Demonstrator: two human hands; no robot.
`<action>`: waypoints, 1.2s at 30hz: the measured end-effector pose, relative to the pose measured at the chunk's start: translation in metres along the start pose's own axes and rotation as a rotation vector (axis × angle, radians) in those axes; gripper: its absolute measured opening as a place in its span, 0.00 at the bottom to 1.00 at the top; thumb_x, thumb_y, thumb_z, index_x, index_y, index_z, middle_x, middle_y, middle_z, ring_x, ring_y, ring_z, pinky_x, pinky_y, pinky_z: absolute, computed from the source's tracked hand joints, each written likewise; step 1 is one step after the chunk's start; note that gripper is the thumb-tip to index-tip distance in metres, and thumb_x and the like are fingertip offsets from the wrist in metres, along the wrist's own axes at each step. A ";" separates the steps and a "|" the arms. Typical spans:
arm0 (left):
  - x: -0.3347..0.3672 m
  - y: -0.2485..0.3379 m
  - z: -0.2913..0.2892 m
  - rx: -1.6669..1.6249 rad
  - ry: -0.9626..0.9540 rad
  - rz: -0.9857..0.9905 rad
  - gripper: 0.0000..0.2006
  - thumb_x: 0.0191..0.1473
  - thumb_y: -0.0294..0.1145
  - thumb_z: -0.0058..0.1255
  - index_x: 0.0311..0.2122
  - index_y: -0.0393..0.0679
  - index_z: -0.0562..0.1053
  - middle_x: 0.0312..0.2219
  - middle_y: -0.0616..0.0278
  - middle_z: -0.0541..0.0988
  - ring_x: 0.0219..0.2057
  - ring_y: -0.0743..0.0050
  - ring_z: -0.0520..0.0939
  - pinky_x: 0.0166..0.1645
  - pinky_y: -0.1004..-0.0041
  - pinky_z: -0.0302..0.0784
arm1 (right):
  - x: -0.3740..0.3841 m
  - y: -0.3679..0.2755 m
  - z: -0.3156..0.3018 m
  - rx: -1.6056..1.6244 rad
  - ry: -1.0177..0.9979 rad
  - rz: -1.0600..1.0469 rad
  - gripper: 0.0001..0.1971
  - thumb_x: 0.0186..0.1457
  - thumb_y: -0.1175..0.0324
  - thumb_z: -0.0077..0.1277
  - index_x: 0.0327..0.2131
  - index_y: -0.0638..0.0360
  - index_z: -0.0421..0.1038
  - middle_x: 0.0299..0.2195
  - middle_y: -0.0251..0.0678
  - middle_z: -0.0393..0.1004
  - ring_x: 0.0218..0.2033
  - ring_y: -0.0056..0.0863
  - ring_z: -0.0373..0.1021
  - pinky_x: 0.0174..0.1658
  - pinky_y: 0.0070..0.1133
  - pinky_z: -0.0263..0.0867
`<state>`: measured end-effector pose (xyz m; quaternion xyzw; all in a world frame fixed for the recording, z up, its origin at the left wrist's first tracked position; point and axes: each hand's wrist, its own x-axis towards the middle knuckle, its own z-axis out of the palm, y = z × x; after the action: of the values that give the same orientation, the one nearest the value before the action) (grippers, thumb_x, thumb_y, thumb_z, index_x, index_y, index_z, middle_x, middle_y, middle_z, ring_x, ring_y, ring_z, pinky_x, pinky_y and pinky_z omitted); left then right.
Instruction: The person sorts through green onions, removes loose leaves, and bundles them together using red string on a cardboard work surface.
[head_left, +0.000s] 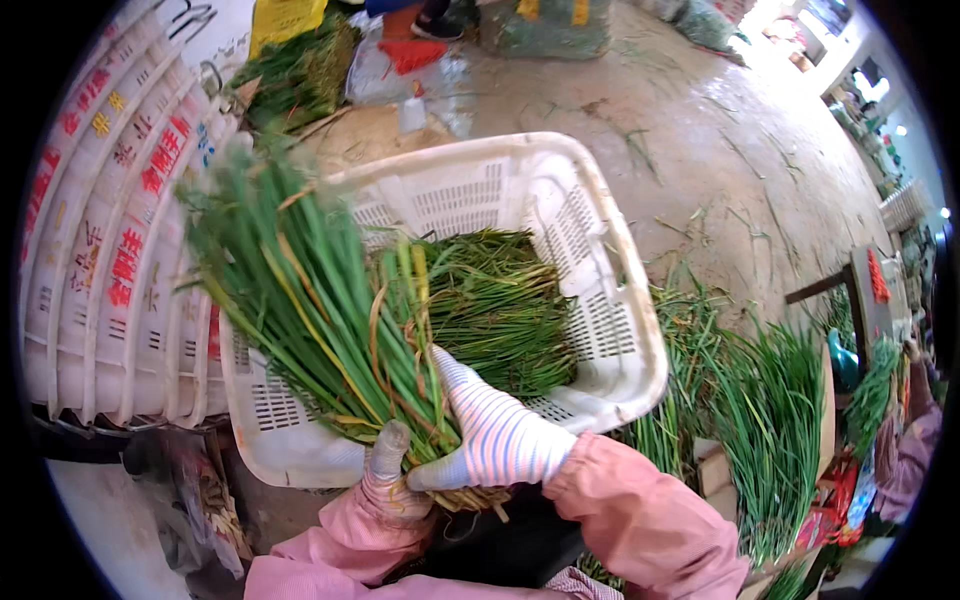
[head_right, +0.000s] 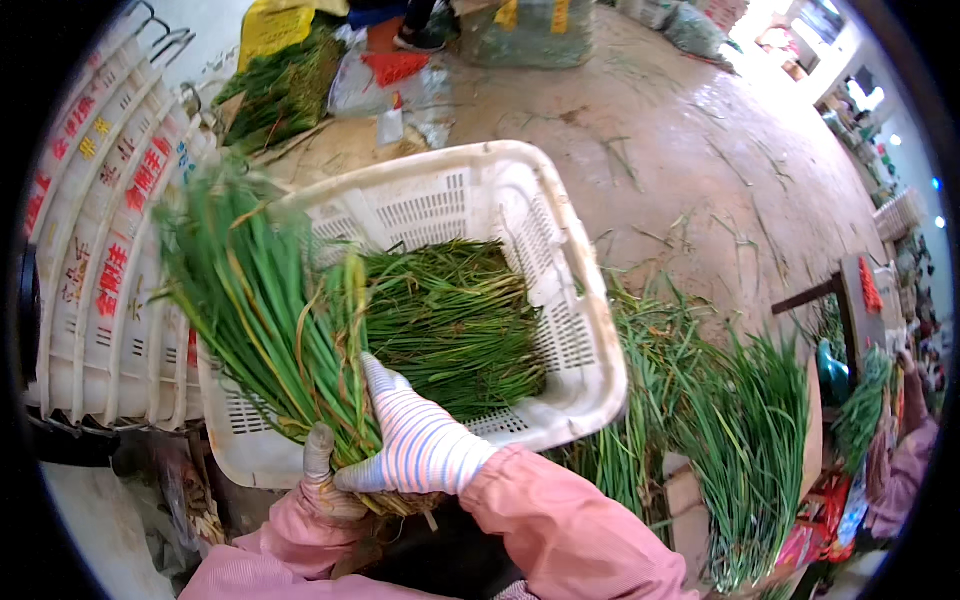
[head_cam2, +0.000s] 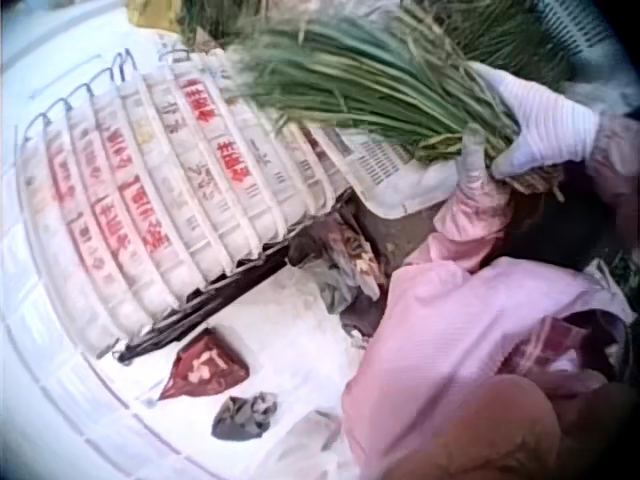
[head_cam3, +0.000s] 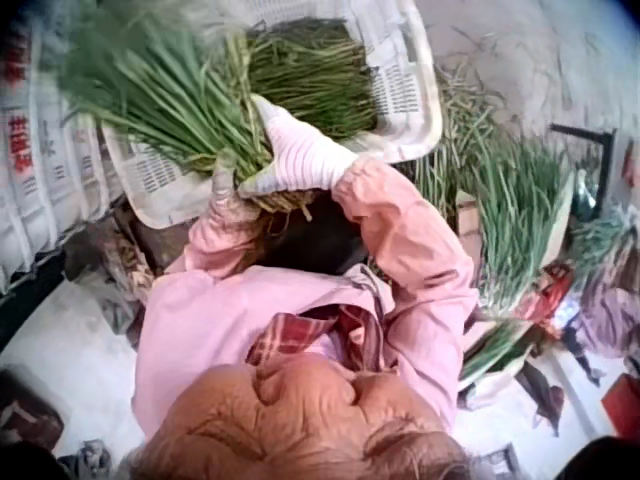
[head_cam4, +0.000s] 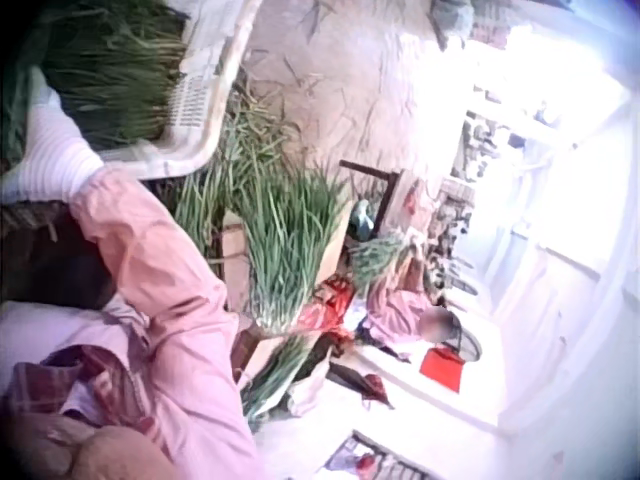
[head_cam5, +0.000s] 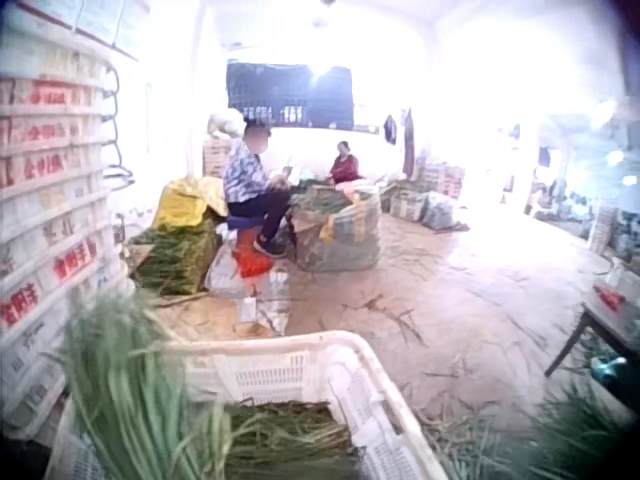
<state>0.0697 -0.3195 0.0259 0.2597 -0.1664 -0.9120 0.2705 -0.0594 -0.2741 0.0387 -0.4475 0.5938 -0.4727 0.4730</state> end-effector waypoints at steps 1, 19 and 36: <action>-0.020 0.004 0.007 0.011 -0.051 0.076 0.34 0.46 0.41 0.55 0.57 0.42 0.55 0.49 0.56 0.67 0.50 0.62 0.69 0.54 0.62 0.66 | -0.009 -0.013 0.008 -0.019 -0.017 -0.052 0.58 0.27 0.65 0.66 0.59 0.67 0.36 0.54 0.49 0.55 0.54 0.34 0.54 0.57 0.23 0.51; -0.205 -0.233 0.135 0.488 -1.020 -0.342 0.29 0.45 0.42 0.58 0.50 0.41 0.64 0.44 0.59 0.71 0.45 0.70 0.72 0.50 0.70 0.68 | -0.448 -0.102 -0.026 -0.212 0.587 0.006 0.56 0.26 0.73 0.64 0.60 0.59 0.40 0.54 0.39 0.58 0.54 0.25 0.55 0.55 0.24 0.52; -0.129 -0.422 0.131 1.036 -0.494 -1.089 0.31 0.42 0.42 0.60 0.52 0.53 0.61 0.47 0.63 0.67 0.41 0.59 0.70 0.43 0.62 0.72 | -0.635 0.036 -0.152 -0.544 1.010 0.865 0.40 0.43 0.55 0.55 0.56 0.65 0.51 0.54 0.52 0.58 0.55 0.43 0.56 0.56 0.26 0.53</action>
<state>-0.0831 0.1134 -0.0058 0.1876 -0.4747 -0.7537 -0.4140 -0.1152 0.3732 0.1077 -0.0008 0.9610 -0.2276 0.1574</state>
